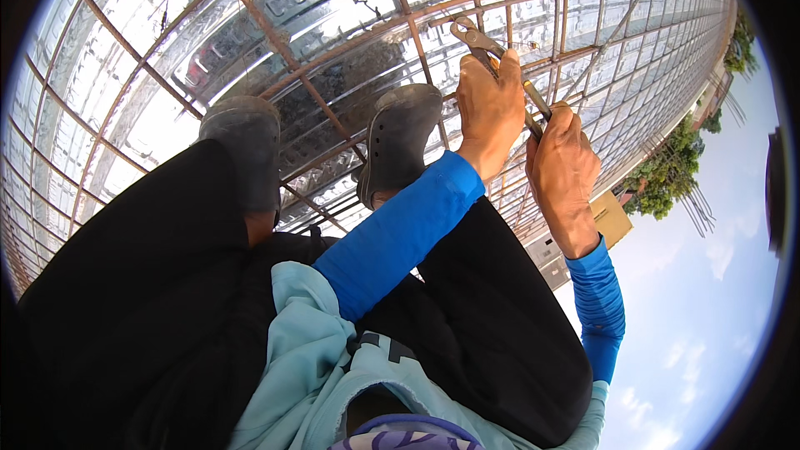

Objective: The person uses pliers to twist wire ties around intersecting metal rods, securing a large metal grid structure. The person repeatedly positions, twists, and tightens wire ties at multiple joints to assemble the grid.

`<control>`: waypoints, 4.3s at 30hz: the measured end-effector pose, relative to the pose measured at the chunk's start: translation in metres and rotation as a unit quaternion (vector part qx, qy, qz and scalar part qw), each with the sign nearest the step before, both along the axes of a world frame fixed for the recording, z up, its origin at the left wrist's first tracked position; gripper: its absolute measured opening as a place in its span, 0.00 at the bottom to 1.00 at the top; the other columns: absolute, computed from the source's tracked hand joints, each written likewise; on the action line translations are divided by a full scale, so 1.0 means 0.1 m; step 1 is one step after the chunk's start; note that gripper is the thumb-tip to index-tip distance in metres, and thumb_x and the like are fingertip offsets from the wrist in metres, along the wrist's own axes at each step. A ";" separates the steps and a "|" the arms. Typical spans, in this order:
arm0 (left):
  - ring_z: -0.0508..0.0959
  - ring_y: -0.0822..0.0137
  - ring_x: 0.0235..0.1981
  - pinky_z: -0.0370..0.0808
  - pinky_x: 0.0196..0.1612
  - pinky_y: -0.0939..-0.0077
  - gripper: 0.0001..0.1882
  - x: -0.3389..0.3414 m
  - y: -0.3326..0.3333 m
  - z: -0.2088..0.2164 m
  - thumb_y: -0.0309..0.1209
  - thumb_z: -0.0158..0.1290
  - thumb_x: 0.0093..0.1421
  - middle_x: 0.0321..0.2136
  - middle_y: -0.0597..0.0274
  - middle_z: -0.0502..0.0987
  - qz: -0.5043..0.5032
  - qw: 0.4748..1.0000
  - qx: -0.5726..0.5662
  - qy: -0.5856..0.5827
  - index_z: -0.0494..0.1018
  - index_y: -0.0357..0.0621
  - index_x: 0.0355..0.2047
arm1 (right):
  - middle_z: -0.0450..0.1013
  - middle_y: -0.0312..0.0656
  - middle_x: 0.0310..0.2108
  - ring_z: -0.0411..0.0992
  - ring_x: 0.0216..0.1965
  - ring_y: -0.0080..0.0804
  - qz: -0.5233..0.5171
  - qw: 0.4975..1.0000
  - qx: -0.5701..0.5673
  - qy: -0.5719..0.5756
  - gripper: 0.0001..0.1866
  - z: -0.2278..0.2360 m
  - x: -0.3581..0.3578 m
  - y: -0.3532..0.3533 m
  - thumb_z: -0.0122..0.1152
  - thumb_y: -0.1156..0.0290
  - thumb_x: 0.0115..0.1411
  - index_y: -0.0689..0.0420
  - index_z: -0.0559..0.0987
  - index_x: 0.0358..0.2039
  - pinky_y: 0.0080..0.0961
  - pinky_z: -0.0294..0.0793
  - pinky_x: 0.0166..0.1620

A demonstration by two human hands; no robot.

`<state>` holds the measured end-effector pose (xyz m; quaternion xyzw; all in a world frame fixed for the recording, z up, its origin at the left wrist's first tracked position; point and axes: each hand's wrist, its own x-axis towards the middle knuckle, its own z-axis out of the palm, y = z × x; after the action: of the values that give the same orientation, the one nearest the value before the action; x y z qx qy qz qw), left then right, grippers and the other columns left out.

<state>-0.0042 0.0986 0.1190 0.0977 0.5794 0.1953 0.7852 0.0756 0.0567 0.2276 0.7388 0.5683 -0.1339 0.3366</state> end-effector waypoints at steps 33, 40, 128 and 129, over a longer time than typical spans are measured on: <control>0.71 0.68 0.27 0.70 0.32 0.65 0.30 -0.23 0.18 0.31 0.57 0.51 0.73 0.24 0.60 0.70 0.172 0.978 0.051 0.103 0.67 0.37 0.39 | 0.60 0.27 0.14 0.55 0.10 0.13 -0.655 0.585 -0.140 0.457 0.30 0.00 0.39 0.20 0.58 0.41 0.72 0.59 0.77 0.31 0.15 0.54 0.12; 0.73 0.67 0.25 0.70 0.29 0.63 0.25 -0.26 0.28 0.12 0.42 0.67 0.63 0.22 0.57 0.75 0.119 0.990 0.003 0.078 0.76 0.27 0.42 | 0.67 0.33 0.13 0.64 0.09 0.19 -0.640 0.606 -0.135 0.453 0.31 -0.01 0.46 0.23 0.56 0.41 0.72 0.63 0.78 0.35 0.17 0.63 0.12; 0.64 0.83 0.27 0.63 0.29 0.80 0.09 -0.14 0.10 0.04 0.28 0.52 0.72 0.29 0.73 0.74 0.056 0.971 0.182 -0.143 0.80 0.36 0.42 | 0.74 0.33 0.29 0.72 0.26 0.19 -0.613 0.651 0.180 0.410 0.30 0.24 0.99 -1.05 0.59 0.50 0.74 0.57 0.74 0.66 0.20 0.80 0.31; 0.64 0.82 0.27 0.63 0.29 0.79 0.09 -0.15 0.09 0.05 0.28 0.52 0.72 0.28 0.73 0.74 0.043 0.971 0.189 -0.142 0.80 0.36 0.42 | 0.73 0.32 0.28 0.70 0.25 0.17 -0.606 0.655 0.190 0.409 0.29 0.19 1.01 -1.10 0.60 0.50 0.74 0.57 0.75 0.65 0.18 0.78 0.29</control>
<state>-0.0188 0.1073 0.1238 0.1906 0.4186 0.3462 0.8177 0.1768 -0.0530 0.2463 0.8378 0.0877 -0.4857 -0.2332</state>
